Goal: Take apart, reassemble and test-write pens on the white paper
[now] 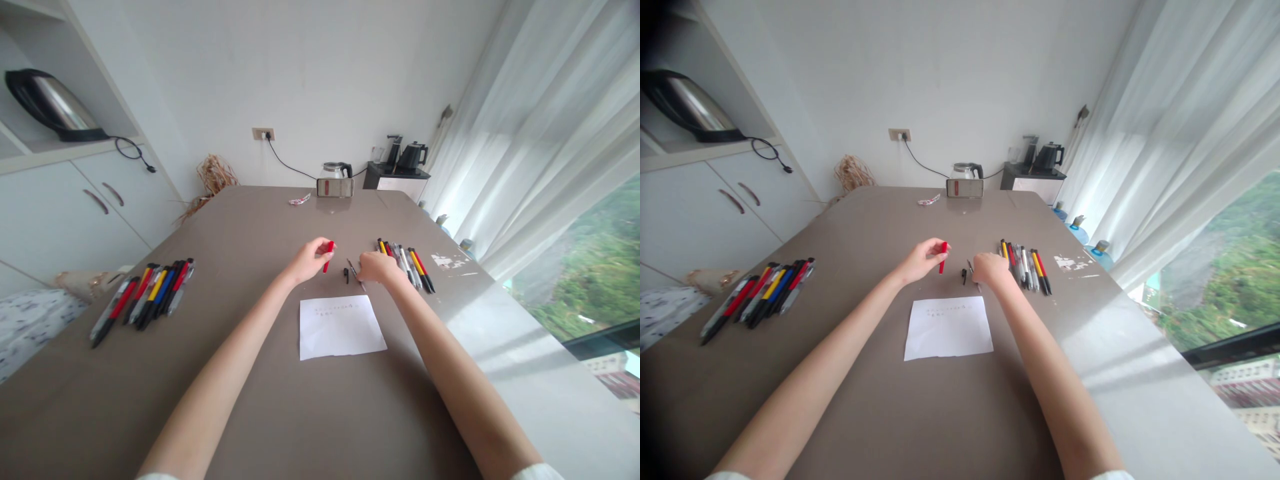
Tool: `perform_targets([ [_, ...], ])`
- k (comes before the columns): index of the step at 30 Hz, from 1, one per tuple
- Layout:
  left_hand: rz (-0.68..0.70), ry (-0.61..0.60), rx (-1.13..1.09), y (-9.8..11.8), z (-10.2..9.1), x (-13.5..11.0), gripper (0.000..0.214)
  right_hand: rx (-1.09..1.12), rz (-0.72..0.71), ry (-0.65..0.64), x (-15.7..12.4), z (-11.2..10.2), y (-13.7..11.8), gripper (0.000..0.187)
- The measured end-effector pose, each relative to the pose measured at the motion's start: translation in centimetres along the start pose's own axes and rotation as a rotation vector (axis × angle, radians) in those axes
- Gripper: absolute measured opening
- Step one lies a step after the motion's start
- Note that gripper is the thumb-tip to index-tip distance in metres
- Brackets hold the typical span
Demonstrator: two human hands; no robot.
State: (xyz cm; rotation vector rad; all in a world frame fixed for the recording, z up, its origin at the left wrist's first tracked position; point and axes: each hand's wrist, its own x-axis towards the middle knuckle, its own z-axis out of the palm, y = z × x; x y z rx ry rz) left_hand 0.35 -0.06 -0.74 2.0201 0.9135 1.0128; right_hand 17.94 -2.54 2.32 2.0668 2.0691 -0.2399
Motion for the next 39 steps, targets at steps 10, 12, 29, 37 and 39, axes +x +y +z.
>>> perform_targets([
  [10,-0.006,0.008,-0.002,0.3,0.0,0.0,0.021,-0.072,-0.006,-0.008,0.2,1.0,-0.5,0.031],
  [12,-0.011,0.008,-0.002,0.3,0.1,0.0,0.021,-0.053,0.000,0.005,0.2,0.9,-0.3,0.029],
  [29,-0.018,-0.021,-0.061,0.5,0.7,-0.1,0.019,0.867,-0.315,0.778,-1.2,-1.2,-1.6,0.023],
  [37,-0.013,-0.018,-0.083,0.4,0.6,0.0,0.021,0.770,-0.353,0.675,-1.5,-1.3,-1.7,0.021],
  [39,-0.006,-0.009,-0.077,0.1,0.5,0.1,0.021,0.758,-0.374,0.653,-1.5,-1.5,-1.4,0.022],
])
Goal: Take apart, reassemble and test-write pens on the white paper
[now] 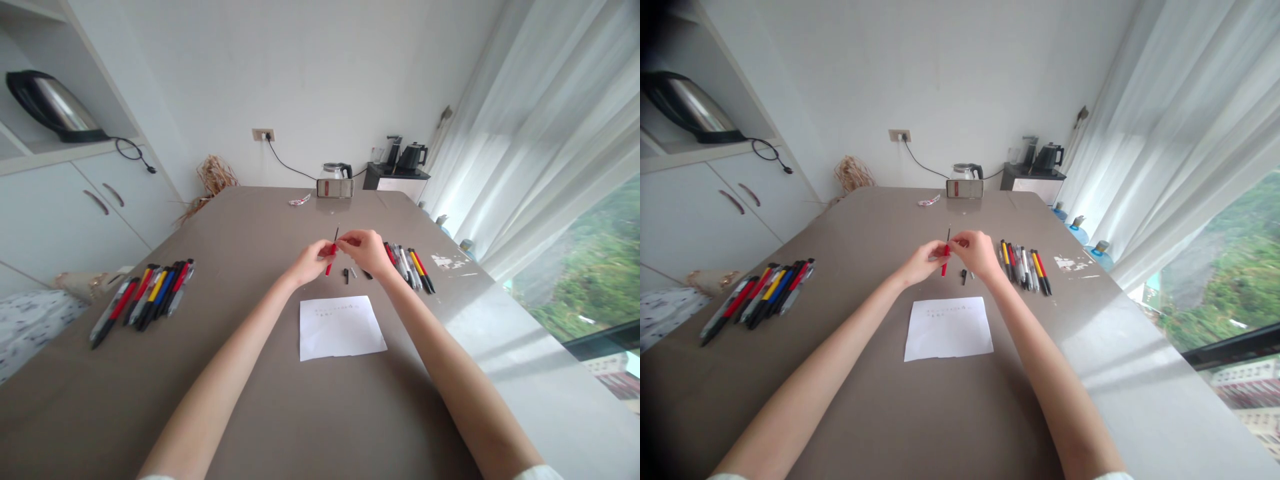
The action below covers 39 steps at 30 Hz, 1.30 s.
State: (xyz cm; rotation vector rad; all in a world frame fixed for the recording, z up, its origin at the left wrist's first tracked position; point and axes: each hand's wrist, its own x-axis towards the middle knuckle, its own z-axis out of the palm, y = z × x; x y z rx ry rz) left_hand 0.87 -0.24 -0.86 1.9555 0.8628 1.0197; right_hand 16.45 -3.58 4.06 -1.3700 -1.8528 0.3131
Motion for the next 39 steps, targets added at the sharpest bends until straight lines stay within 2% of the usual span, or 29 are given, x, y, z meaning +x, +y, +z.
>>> perform_targets([
  [3,0.002,0.033,0.018,-0.3,-0.1,0.1,0.020,-0.029,0.030,0.005,0.2,-0.5,0.7,0.026],
  [6,0.001,0.044,0.027,-0.4,-0.2,0.1,0.021,-0.191,0.113,-0.047,0.4,-0.6,1.6,0.026],
  [10,-0.003,0.021,0.046,-0.2,-0.2,0.0,0.022,-0.506,0.250,-0.313,0.1,0.5,2.8,0.023],
  [13,-0.001,0.012,0.055,0.0,-0.2,0.0,0.022,-0.623,0.302,-0.480,-0.1,1.5,3.3,0.026],
  [24,-0.002,-0.003,0.081,0.1,-0.2,-0.2,0.022,-0.690,0.300,-0.484,-0.3,2.1,3.8,0.021],
  [27,-0.004,-0.007,0.073,0.2,-0.1,-0.2,0.022,-0.601,0.278,-0.389,-0.2,1.7,4.0,0.017],
  [29,-0.004,-0.014,0.071,0.1,0.0,-0.2,0.021,-0.441,0.246,-0.278,0.1,1.1,3.8,0.015],
  [33,-0.014,-0.040,0.080,-0.1,0.3,-0.2,0.020,0.101,0.181,0.044,0.8,-0.4,2.9,0.027],
  [35,-0.021,-0.052,0.082,-0.1,0.4,-0.3,0.021,0.342,0.172,0.159,1.0,-0.9,2.2,0.032],
  [39,-0.026,-0.080,0.079,0.1,0.7,-0.4,0.021,0.590,0.179,0.196,1.0,-0.9,1.5,0.037],
])
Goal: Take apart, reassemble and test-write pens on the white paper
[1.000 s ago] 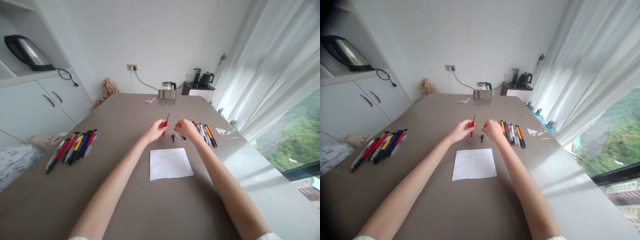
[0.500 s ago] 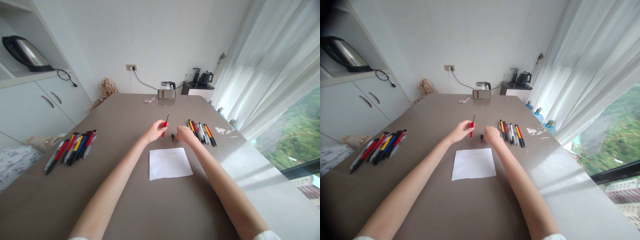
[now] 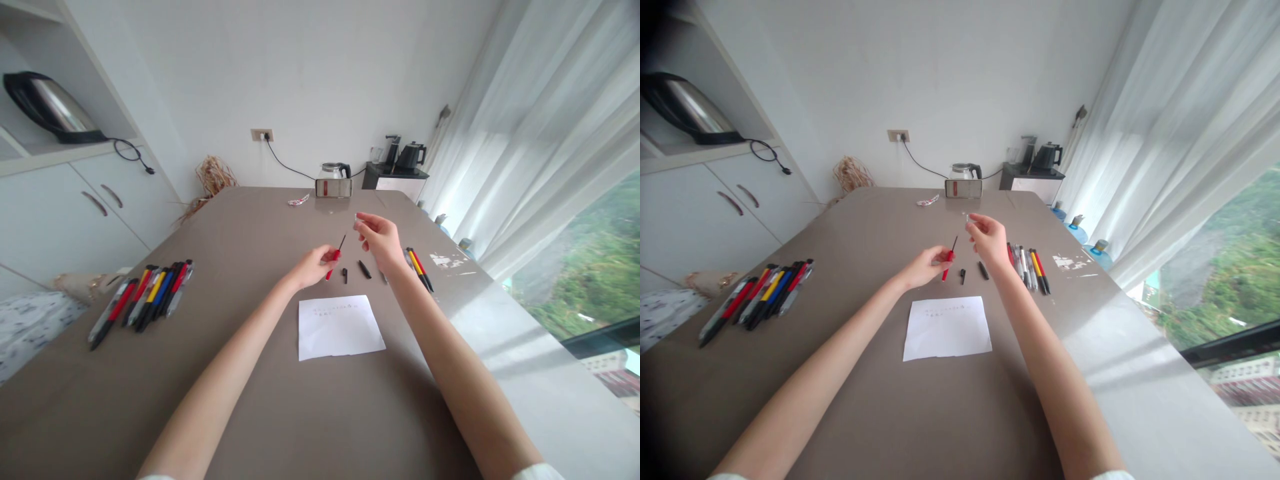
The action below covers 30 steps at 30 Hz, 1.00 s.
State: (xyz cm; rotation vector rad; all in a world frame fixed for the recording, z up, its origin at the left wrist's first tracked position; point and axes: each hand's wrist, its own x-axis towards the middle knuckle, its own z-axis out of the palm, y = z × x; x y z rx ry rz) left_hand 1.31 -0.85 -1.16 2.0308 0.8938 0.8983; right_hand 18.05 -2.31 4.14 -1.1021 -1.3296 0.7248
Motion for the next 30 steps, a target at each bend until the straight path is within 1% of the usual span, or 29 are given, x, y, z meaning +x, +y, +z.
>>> perform_targets([
  [6,-0.013,-0.018,-0.014,0.24,0.01,-0.15,0.022,0.005,-0.006,-0.038,-0.35,0.16,-0.30,0.030],
  [11,0.000,-0.017,-0.015,0.25,-0.01,-0.19,0.021,-0.004,-0.004,-0.062,-0.43,0.11,-0.69,0.029],
  [21,0.008,-0.018,-0.025,0.50,-0.05,-0.14,0.021,-0.037,0.015,-0.125,-0.58,0.19,-0.48,0.029],
  [26,0.021,0.000,-0.039,0.26,0.02,-0.01,0.019,-0.114,0.020,-0.194,-0.43,0.17,-0.17,0.029],
  [30,0.027,0.013,-0.044,0.17,0.02,0.08,0.018,-0.256,0.013,-0.249,-0.39,0.16,0.02,0.027],
])
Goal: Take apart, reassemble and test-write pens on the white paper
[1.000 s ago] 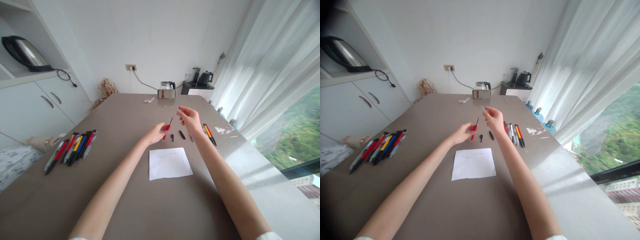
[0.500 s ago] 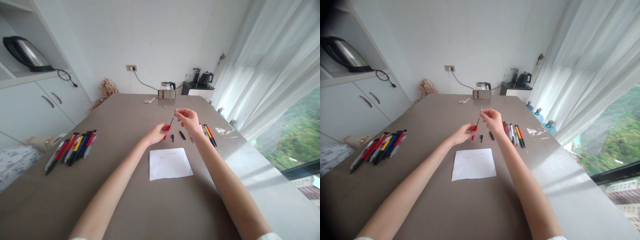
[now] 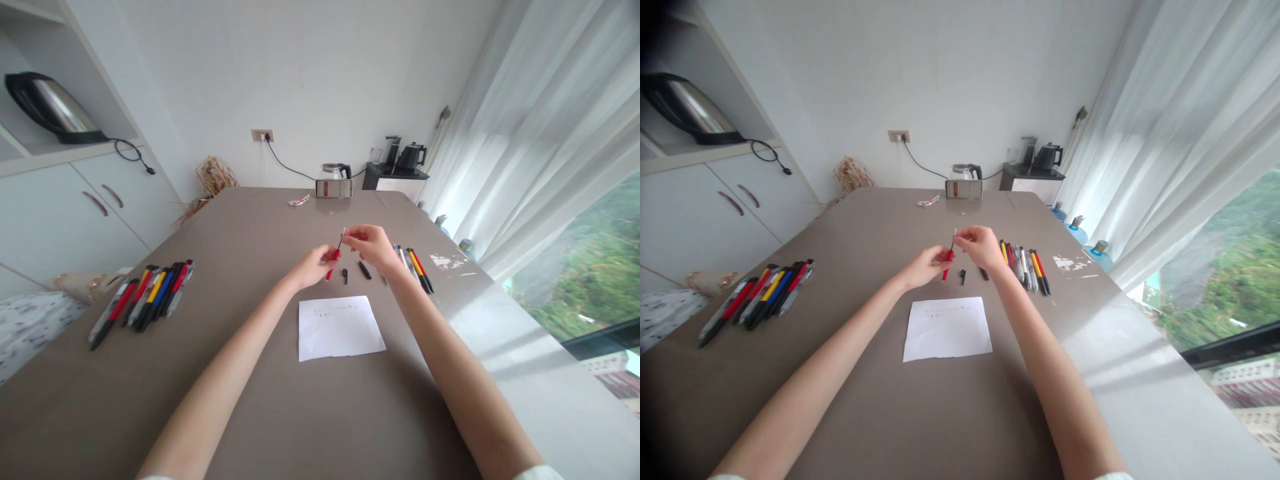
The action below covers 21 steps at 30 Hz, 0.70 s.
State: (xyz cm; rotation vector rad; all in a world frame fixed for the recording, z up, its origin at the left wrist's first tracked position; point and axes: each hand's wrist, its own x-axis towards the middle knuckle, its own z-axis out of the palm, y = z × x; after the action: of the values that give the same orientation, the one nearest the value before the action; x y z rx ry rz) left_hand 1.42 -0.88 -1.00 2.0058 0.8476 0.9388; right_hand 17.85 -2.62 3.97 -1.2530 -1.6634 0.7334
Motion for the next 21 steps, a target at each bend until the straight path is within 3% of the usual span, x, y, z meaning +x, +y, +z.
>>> perform_targets([
  [4,-0.004,0.004,0.027,0.1,-0.2,0.0,0.018,-0.225,0.101,-0.148,-0.1,-0.9,0.0,0.025],
  [9,-0.028,0.008,0.058,0.2,-0.3,-0.1,0.020,-0.809,0.234,-0.030,0.0,-1.6,0.9,0.023],
  [12,-0.027,0.001,0.064,0.3,-0.3,-0.2,0.020,-1.019,0.305,-0.145,-0.2,-0.7,2.1,0.021],
  [17,-0.028,-0.005,0.064,0.5,-0.3,-0.3,0.020,-1.040,0.318,-0.181,-0.4,0.4,3.7,0.022],
  [21,-0.036,-0.012,0.068,0.5,-0.3,-0.3,0.020,-0.797,0.203,0.022,0.1,-0.6,3.3,0.016],
])
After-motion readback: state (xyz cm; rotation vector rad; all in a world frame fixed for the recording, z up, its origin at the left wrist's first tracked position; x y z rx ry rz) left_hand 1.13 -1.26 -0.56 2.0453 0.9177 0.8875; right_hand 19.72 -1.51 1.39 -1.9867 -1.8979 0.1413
